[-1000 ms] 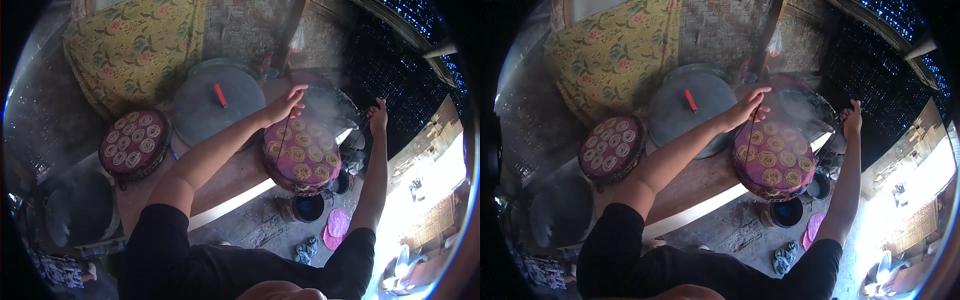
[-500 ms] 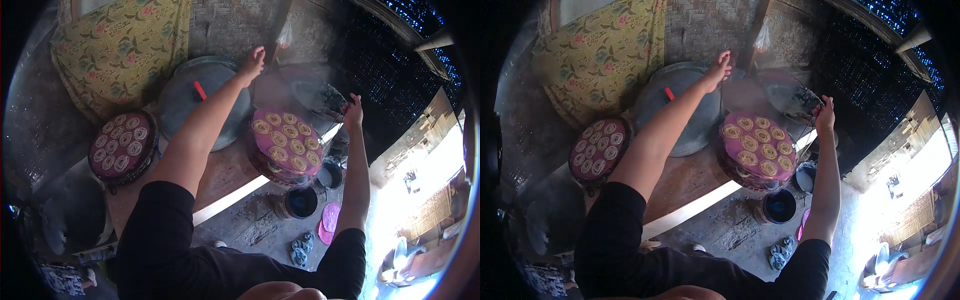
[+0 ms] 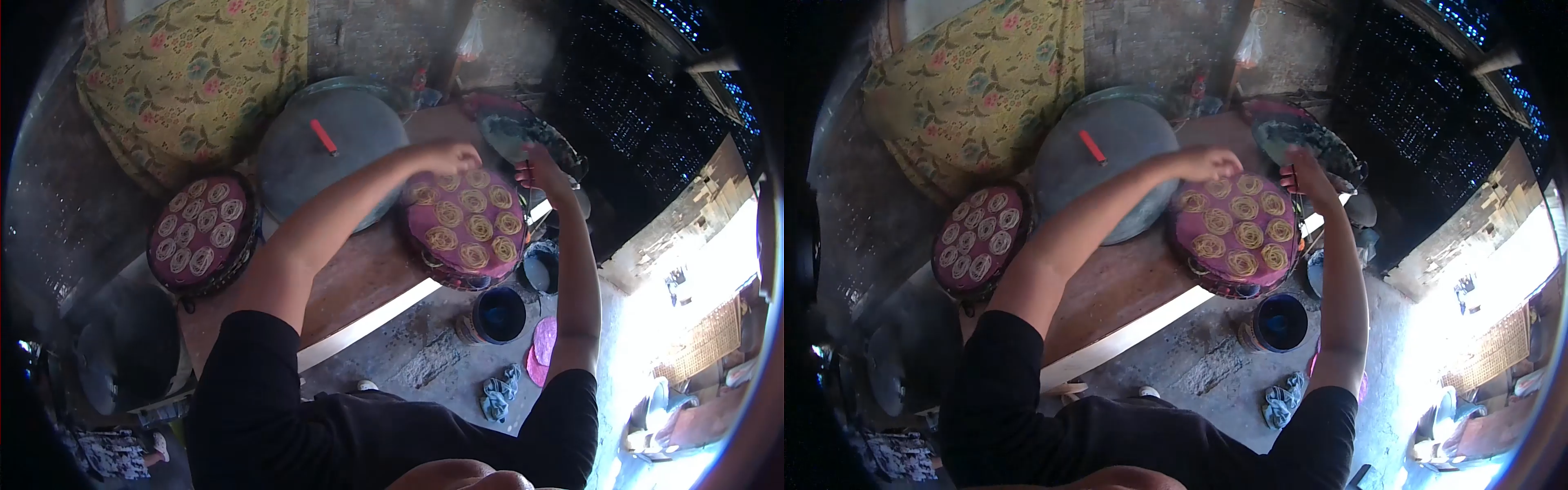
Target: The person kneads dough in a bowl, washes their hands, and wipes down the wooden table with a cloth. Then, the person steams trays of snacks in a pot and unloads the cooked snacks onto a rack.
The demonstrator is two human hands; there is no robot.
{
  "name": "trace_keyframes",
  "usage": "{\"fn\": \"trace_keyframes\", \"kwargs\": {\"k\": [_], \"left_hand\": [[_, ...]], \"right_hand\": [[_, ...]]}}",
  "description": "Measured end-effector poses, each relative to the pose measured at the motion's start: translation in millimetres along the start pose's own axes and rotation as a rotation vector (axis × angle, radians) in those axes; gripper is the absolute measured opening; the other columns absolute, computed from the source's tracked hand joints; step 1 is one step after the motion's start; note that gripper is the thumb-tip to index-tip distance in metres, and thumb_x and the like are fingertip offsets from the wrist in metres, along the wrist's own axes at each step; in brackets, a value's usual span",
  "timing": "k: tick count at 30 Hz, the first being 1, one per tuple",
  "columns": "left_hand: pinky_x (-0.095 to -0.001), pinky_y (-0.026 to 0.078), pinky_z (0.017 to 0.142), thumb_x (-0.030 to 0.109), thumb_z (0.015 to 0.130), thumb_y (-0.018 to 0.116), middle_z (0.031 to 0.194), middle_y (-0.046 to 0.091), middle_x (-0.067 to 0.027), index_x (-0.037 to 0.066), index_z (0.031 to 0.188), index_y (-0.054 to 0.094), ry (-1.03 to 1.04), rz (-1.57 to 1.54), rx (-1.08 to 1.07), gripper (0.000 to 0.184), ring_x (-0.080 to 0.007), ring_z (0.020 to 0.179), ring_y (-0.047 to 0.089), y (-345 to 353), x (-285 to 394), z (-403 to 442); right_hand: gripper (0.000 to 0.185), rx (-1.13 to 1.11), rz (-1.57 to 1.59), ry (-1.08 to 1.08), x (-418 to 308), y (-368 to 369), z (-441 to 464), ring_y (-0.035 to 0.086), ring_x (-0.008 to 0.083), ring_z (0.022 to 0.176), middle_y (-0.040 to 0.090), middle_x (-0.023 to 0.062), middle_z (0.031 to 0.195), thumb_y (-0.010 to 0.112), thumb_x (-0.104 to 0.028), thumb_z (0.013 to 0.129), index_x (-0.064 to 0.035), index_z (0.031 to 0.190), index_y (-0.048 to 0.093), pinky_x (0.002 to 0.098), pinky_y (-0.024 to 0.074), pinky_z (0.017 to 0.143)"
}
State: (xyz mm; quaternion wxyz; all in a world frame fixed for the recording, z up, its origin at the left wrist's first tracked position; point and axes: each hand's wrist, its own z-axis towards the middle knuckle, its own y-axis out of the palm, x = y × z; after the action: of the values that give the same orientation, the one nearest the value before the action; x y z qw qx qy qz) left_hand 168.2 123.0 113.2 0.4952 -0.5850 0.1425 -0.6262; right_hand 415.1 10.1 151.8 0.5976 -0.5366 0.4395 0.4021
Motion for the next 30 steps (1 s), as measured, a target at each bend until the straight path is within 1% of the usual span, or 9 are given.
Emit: {"fn": "trace_keyframes", "kwargs": {"k": [4, 8, 12, 16, 18, 20, 23, 27, 30], "left_hand": [[-0.0435, 0.050, 0.074, 0.023, 0.082, 0.060, 0.092, 0.066, -0.0127, 0.010, 0.097, 0.066, 0.176, 0.709, 0.039, 0.021, -0.0279, 0.084, 0.065, 48, 83, -42], [-0.0460, 0.050, 0.076, 0.019, 0.081, 0.061, 0.089, 0.065, -0.0144, 0.007, 0.098, 0.065, 0.254, 0.416, 0.001, 0.021, -0.0324, 0.082, 0.065, 63, 147, -123], [-0.0430, 0.048, 0.084, 0.022, 0.088, 0.060, 0.102, 0.064, -0.0143, 0.009, 0.115, 0.060, -0.039, 0.058, 0.095, 0.030, -0.0305, 0.096, 0.062, 81, 146, -246], [-0.0362, 0.048, 0.082, 0.015, 0.088, 0.059, 0.105, 0.063, -0.0132, 0.005, 0.114, 0.060, -0.364, -0.045, 0.336, 0.027, -0.0252, 0.097, 0.062, 49, 124, -381], [-0.0311, 0.047, 0.082, 0.012, 0.091, 0.055, 0.106, 0.064, -0.0103, 0.005, 0.113, 0.060, -0.576, -0.109, 0.569, 0.024, -0.0183, 0.096, 0.061, 23, 131, -449], [-0.0293, 0.047, 0.082, 0.012, 0.092, 0.052, 0.109, 0.064, -0.0071, 0.006, 0.113, 0.060, -0.822, -0.237, 0.903, 0.024, -0.0152, 0.097, 0.060, 7, 138, -517], [-0.0297, 0.047, 0.083, 0.020, 0.095, 0.051, 0.112, 0.062, -0.0042, 0.008, 0.117, 0.057, -0.755, -0.121, 1.198, 0.026, -0.0152, 0.093, 0.059, 9, 104, -654], [-0.0291, 0.049, 0.080, 0.030, 0.096, 0.052, 0.116, 0.060, -0.0067, 0.006, 0.124, 0.051, -1.065, -0.454, 1.603, 0.037, -0.0130, 0.089, 0.058, 50, 69, -763], [-0.0318, 0.047, 0.085, 0.039, 0.096, 0.049, 0.113, 0.059, -0.0041, 0.007, 0.124, 0.050, -1.043, -0.823, 1.521, 0.042, -0.0147, 0.095, 0.056, 100, 17, -801]], "right_hand": [[0.041, -0.238, -0.538, 0.047, 29, 56, 53, 0.063, 0.0190, 0.080, 0.064, 0.0116, 0.092, 0.045, -0.042, 0.093, -0.0116, 0.120, 0.052, 0.0346, 0.0495, 0.074], [0.036, -0.475, -1.577, -0.114, 90, 118, 122, 0.060, 0.0413, 0.100, 0.060, 0.0244, 0.110, 0.046, -0.030, 0.091, -0.0042, 0.109, 0.063, 0.0461, 0.0480, 0.083], [0.030, -0.251, -1.592, -0.090, 5, 222, 44, 0.061, 0.0361, 0.100, 0.062, 0.0210, 0.112, 0.047, -0.022, 0.089, -0.0037, 0.103, 0.066, 0.0410, 0.0500, 0.083], [0.031, -0.498, -0.665, -0.571, 23, 349, 21, 0.066, 0.0308, 0.082, 0.066, 0.0209, 0.093, 0.050, -0.025, 0.091, 0.0028, 0.097, 0.063, 0.0409, 0.0529, 0.074], [0.036, -0.911, -0.084, 0.094, 57, 424, 18, 0.066, 0.0254, 0.072, 0.066, 0.0176, 0.084, 0.046, -0.030, 0.094, 0.0032, 0.095, 0.061, 0.0388, 0.0544, 0.065], [0.039, -0.817, -0.059, 0.295, 92, 488, 10, 0.067, 0.0300, 0.069, 0.065, 0.0188, 0.074, 0.049, -0.034, 0.093, 0.0026, 0.091, 0.063, 0.0393, 0.0539, 0.060], [0.043, -0.681, -0.427, -0.088, 168, 549, 28, 0.065, 0.0272, 0.057, 0.064, 0.0177, 0.070, 0.051, -0.038, 0.091, 0.0041, 0.085, 0.061, 0.0430, 0.0550, 0.053], [0.041, -0.589, -0.635, 0.250, 134, 573, -18, 0.066, 0.0345, 0.066, 0.064, 0.0228, 0.073, 0.056, -0.036, 0.088, 0.0049, 0.090, 0.057, 0.0436, 0.0534, 0.059], [0.034, -0.211, -0.842, -0.429, 144, 586, -30, 0.065, 0.0371, 0.073, 0.064, 0.0238, 0.074, 0.058, -0.030, 0.086, 0.0039, 0.090, 0.058, 0.0447, 0.0515, 0.064]]}}
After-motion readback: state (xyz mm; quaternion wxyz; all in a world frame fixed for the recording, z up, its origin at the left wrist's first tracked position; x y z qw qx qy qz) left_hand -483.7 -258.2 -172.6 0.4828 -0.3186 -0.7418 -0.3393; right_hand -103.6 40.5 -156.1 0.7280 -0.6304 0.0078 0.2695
